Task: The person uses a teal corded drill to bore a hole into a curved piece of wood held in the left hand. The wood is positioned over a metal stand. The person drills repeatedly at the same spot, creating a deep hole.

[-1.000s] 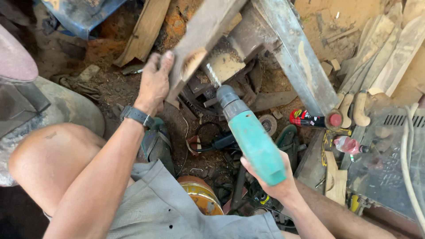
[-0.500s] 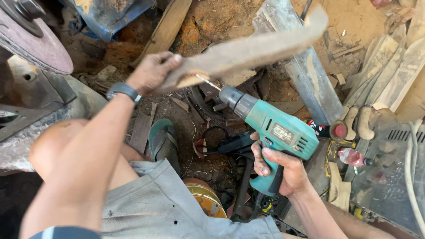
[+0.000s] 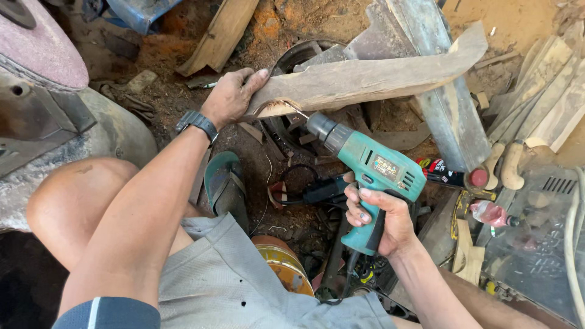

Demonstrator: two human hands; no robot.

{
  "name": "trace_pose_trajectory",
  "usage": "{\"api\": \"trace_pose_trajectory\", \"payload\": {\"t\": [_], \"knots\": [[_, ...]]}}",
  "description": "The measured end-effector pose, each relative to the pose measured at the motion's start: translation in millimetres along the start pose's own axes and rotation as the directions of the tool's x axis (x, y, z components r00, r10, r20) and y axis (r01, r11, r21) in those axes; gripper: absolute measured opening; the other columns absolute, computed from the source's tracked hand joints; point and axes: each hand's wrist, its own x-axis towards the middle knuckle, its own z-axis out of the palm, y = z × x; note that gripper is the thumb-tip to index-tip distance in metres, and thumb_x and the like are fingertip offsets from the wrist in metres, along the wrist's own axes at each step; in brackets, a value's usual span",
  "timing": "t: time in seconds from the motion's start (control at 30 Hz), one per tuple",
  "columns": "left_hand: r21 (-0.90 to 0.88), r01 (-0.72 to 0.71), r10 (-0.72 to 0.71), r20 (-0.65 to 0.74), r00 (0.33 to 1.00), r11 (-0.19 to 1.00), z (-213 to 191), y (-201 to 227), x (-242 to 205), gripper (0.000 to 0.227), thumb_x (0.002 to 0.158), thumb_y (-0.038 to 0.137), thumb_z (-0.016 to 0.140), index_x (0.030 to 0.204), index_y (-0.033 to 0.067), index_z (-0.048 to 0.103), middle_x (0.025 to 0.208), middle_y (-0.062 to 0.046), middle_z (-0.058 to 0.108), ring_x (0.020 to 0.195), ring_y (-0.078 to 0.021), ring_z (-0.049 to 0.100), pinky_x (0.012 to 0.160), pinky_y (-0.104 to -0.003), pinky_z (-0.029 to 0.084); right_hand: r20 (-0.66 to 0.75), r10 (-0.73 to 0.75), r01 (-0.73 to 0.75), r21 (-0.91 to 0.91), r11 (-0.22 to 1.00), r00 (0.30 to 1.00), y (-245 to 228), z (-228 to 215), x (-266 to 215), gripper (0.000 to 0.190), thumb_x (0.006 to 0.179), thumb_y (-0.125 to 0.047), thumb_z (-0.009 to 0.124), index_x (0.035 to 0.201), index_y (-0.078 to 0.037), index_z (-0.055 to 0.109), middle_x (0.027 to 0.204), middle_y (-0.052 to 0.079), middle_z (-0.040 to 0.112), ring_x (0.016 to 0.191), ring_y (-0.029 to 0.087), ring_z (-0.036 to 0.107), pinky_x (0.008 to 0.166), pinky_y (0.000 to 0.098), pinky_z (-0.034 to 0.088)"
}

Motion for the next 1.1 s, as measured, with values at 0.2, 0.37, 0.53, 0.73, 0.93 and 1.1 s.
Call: {"api": "trace_pose_trajectory", "payload": {"t": [0.2, 0.37, 0.53, 0.73, 0.93, 1.1], "knots": [[-0.020, -0.049, 0.049, -0.017, 0.999, 0.999, -2.0, -2.6, 2.0, 0.060, 0.100, 0.060, 0.054, 0.107, 0.0043, 0.073, 0.083, -0.014, 0.074, 0.076, -0.0213, 0.071, 0.074, -0.038, 0.054, 0.032, 0.053, -0.055, 0.063, 0.996, 0.998, -7.7, -10.6, 7.4, 0.043, 0.090, -0.010, 0.069, 0.126, 0.009, 0.054, 0.088, 0.006, 0.054, 0.058, 0.008, 0.049, 0.057, 0.0253, 0.043], [0.013, -0.050, 0.051, -0.035, 0.998, 0.999, -2.5, -5.7, 4.5, 0.059, 0.099, 0.059, 0.057, 0.104, 0.0030, 0.074, 0.081, -0.014, 0.073, 0.074, -0.0206, 0.069, 0.073, -0.038, 0.053, 0.042, 0.074, -0.076, 0.044, 0.996, 0.996, -13.5, -7.1, 10.7, 0.044, 0.089, -0.011, 0.069, 0.126, 0.009, 0.054, 0.086, 0.006, 0.055, 0.058, 0.008, 0.049, 0.057, 0.0251, 0.042], [-0.048, -0.049, 0.047, -0.044, 0.998, 0.998, -0.2, -6.6, 6.2, 0.056, 0.098, 0.058, 0.059, 0.106, 0.0049, 0.074, 0.081, -0.011, 0.074, 0.073, -0.0177, 0.068, 0.071, -0.036, 0.053, -0.067, 0.052, -0.057, -0.080, 0.995, 0.996, -9.9, 6.6, 5.8, 0.045, 0.084, -0.011, 0.070, 0.123, 0.005, 0.054, 0.082, 0.005, 0.054, 0.055, 0.009, 0.049, 0.056, 0.0262, 0.043], [-0.063, -0.051, 0.047, -0.060, 0.997, 0.997, -0.3, -1.9, -0.1, 0.054, 0.099, 0.057, 0.060, 0.104, 0.0049, 0.075, 0.080, -0.009, 0.073, 0.072, -0.0157, 0.066, 0.070, -0.034, 0.052, 0.032, 0.089, -0.089, 0.027, 0.996, 0.996, -18.1, 1.8, 19.0, 0.042, 0.087, -0.008, 0.070, 0.123, 0.007, 0.054, 0.084, 0.006, 0.055, 0.057, 0.008, 0.050, 0.057, 0.0253, 0.044], [-0.040, -0.006, 0.004, -0.061, 0.998, 0.999, -0.4, 1.8, 0.3, 0.051, 0.098, 0.056, 0.060, 0.104, 0.0072, 0.076, 0.079, -0.009, 0.074, 0.069, -0.0165, 0.068, 0.070, -0.035, 0.053, 0.036, 0.076, -0.078, 0.060, 0.995, 0.996, -16.7, -4.0, 17.2, 0.040, 0.088, -0.007, 0.069, 0.123, 0.008, 0.054, 0.084, 0.007, 0.056, 0.056, 0.008, 0.050, 0.056, 0.0255, 0.044], [-0.055, -0.048, 0.045, -0.061, 0.997, 0.997, 2.0, 0.2, -0.1, 0.050, 0.099, 0.053, 0.060, 0.104, 0.0066, 0.076, 0.081, -0.010, 0.075, 0.070, -0.0167, 0.069, 0.069, -0.035, 0.053, 0.041, 0.069, -0.071, 0.045, 0.996, 0.997, -17.4, -8.4, 14.8, 0.041, 0.089, -0.006, 0.069, 0.124, 0.010, 0.054, 0.084, 0.007, 0.056, 0.057, 0.009, 0.051, 0.056, 0.0263, 0.044]]}}
